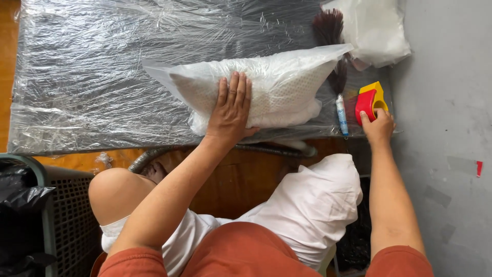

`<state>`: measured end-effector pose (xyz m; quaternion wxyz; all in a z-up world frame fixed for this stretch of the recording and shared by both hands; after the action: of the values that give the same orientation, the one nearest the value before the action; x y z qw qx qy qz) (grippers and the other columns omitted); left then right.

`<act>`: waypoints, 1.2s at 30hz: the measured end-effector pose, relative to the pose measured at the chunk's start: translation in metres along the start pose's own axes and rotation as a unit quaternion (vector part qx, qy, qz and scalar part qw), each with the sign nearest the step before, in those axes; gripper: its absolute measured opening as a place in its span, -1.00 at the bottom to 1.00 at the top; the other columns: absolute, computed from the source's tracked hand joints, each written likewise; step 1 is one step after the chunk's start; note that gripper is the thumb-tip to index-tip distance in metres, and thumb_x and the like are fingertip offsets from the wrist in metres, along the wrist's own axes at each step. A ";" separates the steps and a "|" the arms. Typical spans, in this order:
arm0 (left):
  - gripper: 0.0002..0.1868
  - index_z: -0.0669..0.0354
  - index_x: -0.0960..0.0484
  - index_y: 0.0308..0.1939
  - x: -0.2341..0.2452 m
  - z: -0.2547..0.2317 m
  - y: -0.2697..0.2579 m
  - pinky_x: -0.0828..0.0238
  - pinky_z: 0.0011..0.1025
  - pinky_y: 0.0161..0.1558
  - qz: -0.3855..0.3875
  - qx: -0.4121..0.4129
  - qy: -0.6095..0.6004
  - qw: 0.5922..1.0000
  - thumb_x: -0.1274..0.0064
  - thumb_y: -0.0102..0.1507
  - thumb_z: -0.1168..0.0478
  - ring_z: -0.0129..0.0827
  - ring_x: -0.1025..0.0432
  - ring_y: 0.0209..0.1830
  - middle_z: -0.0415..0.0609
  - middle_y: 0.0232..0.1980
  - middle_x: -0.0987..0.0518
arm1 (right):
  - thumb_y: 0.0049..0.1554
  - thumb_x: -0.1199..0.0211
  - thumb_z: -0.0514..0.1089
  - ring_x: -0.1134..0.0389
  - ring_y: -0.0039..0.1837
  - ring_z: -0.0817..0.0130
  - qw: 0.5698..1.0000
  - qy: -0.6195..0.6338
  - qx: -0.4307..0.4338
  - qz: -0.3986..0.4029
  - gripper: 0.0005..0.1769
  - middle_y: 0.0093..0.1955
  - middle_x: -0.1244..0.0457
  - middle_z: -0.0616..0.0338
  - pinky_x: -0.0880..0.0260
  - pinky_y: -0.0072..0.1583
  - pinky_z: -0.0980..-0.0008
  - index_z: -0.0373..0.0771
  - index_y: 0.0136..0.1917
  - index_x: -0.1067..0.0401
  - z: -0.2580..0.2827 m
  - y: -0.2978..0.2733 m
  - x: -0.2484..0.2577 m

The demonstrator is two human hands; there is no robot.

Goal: The person wraps a white bubble-wrapped item with tape, then places it into a black plastic bag and seals the bag. The person handles the bubble-wrapped item, tape dispenser, and black plastic bag.

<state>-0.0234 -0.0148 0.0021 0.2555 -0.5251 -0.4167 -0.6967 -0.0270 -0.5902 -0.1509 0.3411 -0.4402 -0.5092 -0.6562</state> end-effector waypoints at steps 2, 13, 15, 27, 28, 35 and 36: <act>0.46 0.52 -0.07 0.55 -0.002 0.000 0.001 0.49 0.17 0.61 -0.003 0.000 0.001 1.000 -0.34 -0.12 -0.42 0.24 0.17 0.65 0.43 0.60 -0.05 | 0.15 -0.45 0.27 -0.28 0.23 -0.22 0.998 -0.010 -0.037 0.057 -0.28 0.16 -0.24 -0.16 -0.24 0.21 -0.16 -0.32 0.28 -0.40 0.039 0.007 0.039; 0.46 0.46 -0.15 0.54 -0.008 0.002 0.000 0.25 0.14 0.59 -0.063 -0.013 0.078 0.995 -0.11 -0.02 -0.70 0.22 0.02 0.61 0.38 0.59 -0.13 | 0.29 -0.23 -0.27 -0.31 0.43 -0.02 0.871 0.166 0.461 -0.038 -0.62 0.35 -0.34 -0.17 -0.31 0.45 0.05 -0.45 0.35 -0.47 0.412 0.038 0.239; 0.47 0.47 -0.20 0.51 -0.004 0.002 -0.001 0.21 0.13 0.58 -0.071 -0.006 0.092 0.993 -0.14 -0.07 -0.68 0.20 0.00 0.60 0.39 0.56 -0.16 | 0.42 0.03 0.02 -0.05 0.61 0.07 0.864 0.077 0.492 0.071 -0.44 0.58 -0.13 -0.04 0.04 0.56 0.08 -0.32 0.56 -0.24 0.443 0.054 0.196; 0.54 0.52 -0.10 0.56 -0.007 0.009 0.011 0.35 0.13 0.61 -0.048 0.011 0.048 0.998 -0.16 -0.08 -0.67 0.22 0.10 0.64 0.39 0.61 -0.06 | 0.35 0.23 0.20 -0.28 0.38 0.06 0.880 0.059 0.364 0.299 -0.41 0.38 -0.31 0.24 -0.09 0.39 0.02 -0.02 0.37 -0.48 0.463 0.090 0.170; 0.54 0.52 -0.10 0.56 -0.005 0.009 0.011 0.35 0.13 0.61 -0.047 0.009 0.047 0.998 -0.16 -0.08 -0.67 0.22 0.10 0.64 0.39 0.61 -0.06 | 0.35 0.23 0.20 -0.28 0.38 0.06 0.880 0.059 0.362 0.300 -0.41 0.38 -0.31 0.24 -0.09 0.39 0.02 -0.02 0.37 -0.48 0.462 0.090 0.167; 0.48 0.32 0.02 0.62 0.007 0.009 0.011 0.29 0.26 0.55 -0.059 -0.015 -0.054 0.997 -0.43 -0.09 -0.39 0.32 0.08 0.62 0.46 0.60 -0.07 | 0.38 0.34 0.18 -0.07 0.57 0.18 0.875 0.032 0.367 0.315 -0.34 0.56 -0.13 0.19 0.02 0.43 0.05 -0.13 0.59 -0.17 0.458 0.085 0.168; 0.45 0.41 -0.03 0.60 0.010 0.009 0.010 0.28 0.30 0.54 -0.066 -0.019 -0.069 0.995 -0.47 -0.10 -0.32 0.33 0.09 0.62 0.49 0.60 -0.06 | 0.37 0.34 0.17 -0.08 0.57 0.19 0.874 0.038 0.365 0.318 -0.34 0.55 -0.15 0.21 0.03 0.42 0.03 -0.13 0.57 -0.20 0.458 0.085 0.168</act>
<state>-0.0145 -0.0117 0.0157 0.1691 -0.5483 -0.4537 -0.6819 0.0908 -0.1679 0.0788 0.6868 -0.3977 -0.5314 -0.2962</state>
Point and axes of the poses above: each hand's wrist, its own y-axis towards the middle knuckle, its own x-axis out of the back of the hand, z = x × y, the point moved 1 cm from there along y, towards the middle knuckle
